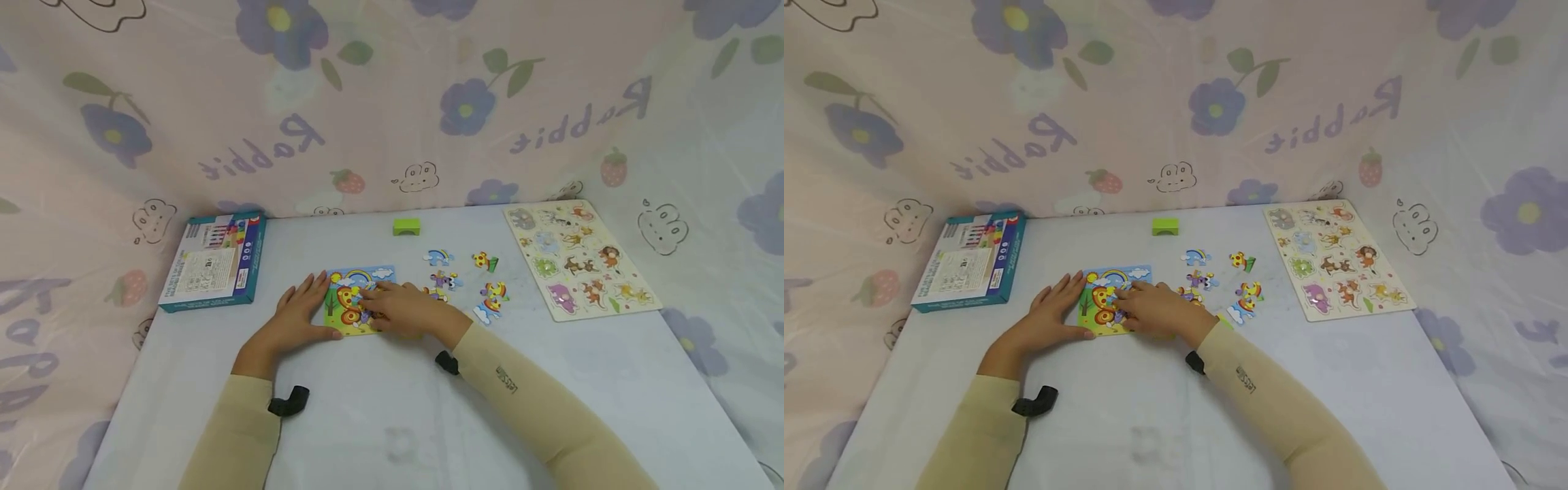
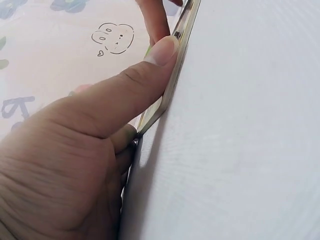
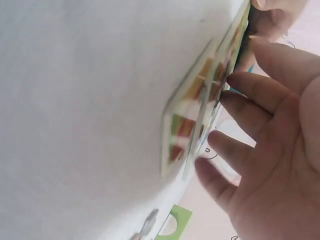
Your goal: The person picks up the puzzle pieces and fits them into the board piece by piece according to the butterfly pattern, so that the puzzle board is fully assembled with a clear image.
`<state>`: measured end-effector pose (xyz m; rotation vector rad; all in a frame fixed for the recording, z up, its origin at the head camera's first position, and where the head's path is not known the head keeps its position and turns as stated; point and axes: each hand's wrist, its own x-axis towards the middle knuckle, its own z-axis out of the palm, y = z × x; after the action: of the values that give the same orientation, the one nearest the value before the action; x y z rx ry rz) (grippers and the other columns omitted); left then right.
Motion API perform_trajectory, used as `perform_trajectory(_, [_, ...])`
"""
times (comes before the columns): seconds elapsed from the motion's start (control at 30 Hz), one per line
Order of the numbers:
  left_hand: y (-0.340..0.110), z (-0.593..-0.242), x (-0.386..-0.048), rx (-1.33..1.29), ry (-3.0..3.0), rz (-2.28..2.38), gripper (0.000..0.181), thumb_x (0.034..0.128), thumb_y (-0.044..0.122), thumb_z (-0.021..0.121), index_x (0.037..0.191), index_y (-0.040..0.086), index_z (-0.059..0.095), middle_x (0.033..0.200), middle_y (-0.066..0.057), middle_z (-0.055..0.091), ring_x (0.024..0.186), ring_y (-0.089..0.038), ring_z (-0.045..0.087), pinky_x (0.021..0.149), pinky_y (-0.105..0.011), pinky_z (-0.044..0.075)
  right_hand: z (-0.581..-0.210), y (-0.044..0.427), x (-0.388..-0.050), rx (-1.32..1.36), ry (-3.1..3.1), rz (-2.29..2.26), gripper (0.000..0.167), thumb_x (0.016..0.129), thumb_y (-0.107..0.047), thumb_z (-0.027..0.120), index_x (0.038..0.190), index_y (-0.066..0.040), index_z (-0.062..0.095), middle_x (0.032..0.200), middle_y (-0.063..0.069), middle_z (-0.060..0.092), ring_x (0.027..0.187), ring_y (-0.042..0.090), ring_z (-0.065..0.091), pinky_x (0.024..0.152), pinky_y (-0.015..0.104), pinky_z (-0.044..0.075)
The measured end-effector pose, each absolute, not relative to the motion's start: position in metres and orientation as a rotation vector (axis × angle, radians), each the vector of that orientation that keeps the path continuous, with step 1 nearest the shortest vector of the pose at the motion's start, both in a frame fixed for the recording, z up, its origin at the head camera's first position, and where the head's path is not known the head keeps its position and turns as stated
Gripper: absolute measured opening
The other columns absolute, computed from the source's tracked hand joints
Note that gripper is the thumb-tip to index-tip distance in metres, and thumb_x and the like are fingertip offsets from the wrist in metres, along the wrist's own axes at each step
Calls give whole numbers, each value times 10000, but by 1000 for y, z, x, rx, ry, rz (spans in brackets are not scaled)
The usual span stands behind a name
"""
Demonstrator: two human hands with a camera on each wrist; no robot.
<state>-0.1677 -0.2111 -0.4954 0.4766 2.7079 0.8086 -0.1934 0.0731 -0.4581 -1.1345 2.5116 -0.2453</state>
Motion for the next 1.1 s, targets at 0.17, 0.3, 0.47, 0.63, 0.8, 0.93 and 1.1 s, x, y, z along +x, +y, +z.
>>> perform_trajectory(0.17, [-212, -498, -169, 504, 2712, 815, 1238, 841, 625, 878, 1763, 179, 182, 1820, 33, 76, 1661, -260, -45, 1289, -552, -83, -460, 67, -193, -1125, 2538, -162, 613, 1164, -473, 489, 1719, -233, 386, 1787, -48, 234, 1647, 306, 146, 1216, 600, 304])
perform_trajectory(0.3, [-213, -500, -169, 514, 2699, 845, 1233, 838, 635, 873, 1761, 179, 196, 1820, 30, 82, 1662, -270, -44, 1286, -565, -86, -464, 55, -197, -1127, 2567, -131, 628, 1165, -502, 455, 1728, -240, 363, 1792, -52, 215, 1650, 301, 131, 1219, 624, 290])
perform_trajectory(0.47, [-213, -502, -168, 524, 2697, 841, 1236, 838, 654, 864, 1762, 182, 193, 1820, 31, 81, 1662, -278, -41, 1282, -582, -88, -465, 40, -200, -1113, 2572, -126, 662, 1161, -540, 432, 1732, -216, 348, 1793, -34, 207, 1651, 302, 126, 1235, 670, 254])
perform_trajectory(0.63, [-213, -502, -168, 533, 2696, 843, 1236, 841, 661, 858, 1764, 192, 184, 1820, 39, 72, 1661, -271, -46, 1280, -583, -95, -461, 30, -203, -1082, 2557, -121, 714, 1149, -579, 429, 1740, -195, 314, 1803, -26, 159, 1656, 299, 93, 1257, 671, 193])
perform_trajectory(0.8, [-213, -500, -169, 541, 2699, 835, 1236, 845, 662, 855, 1764, 190, 177, 1821, 32, 66, 1661, -275, -48, 1279, -588, -92, -458, 26, -204, -1061, 2552, -106, 752, 1134, -614, 440, 1743, -194, 303, 1805, -33, 151, 1657, 292, 81, 1266, 664, 171])
perform_trajectory(0.93, [-214, -499, -168, 540, 2694, 842, 1234, 849, 655, 857, 1763, 187, 173, 1821, 26, 66, 1660, -278, -50, 1278, -590, -94, -457, 25, -207, -1063, 2539, -123, 758, 1129, -621, 446, 1743, -200, 302, 1804, -39, 151, 1657, 279, 80, 1265, 659, 178])
perform_trajectory(1.1, [-214, -497, -168, 531, 2704, 842, 1230, 847, 661, 857, 1759, 172, 193, 1821, 25, 70, 1661, -283, -45, 1277, -601, -88, -456, 26, -210, -1061, 2513, -183, 749, 1129, -615, 456, 1738, -202, 316, 1803, -42, 154, 1657, 273, 77, 1265, 660, 175])
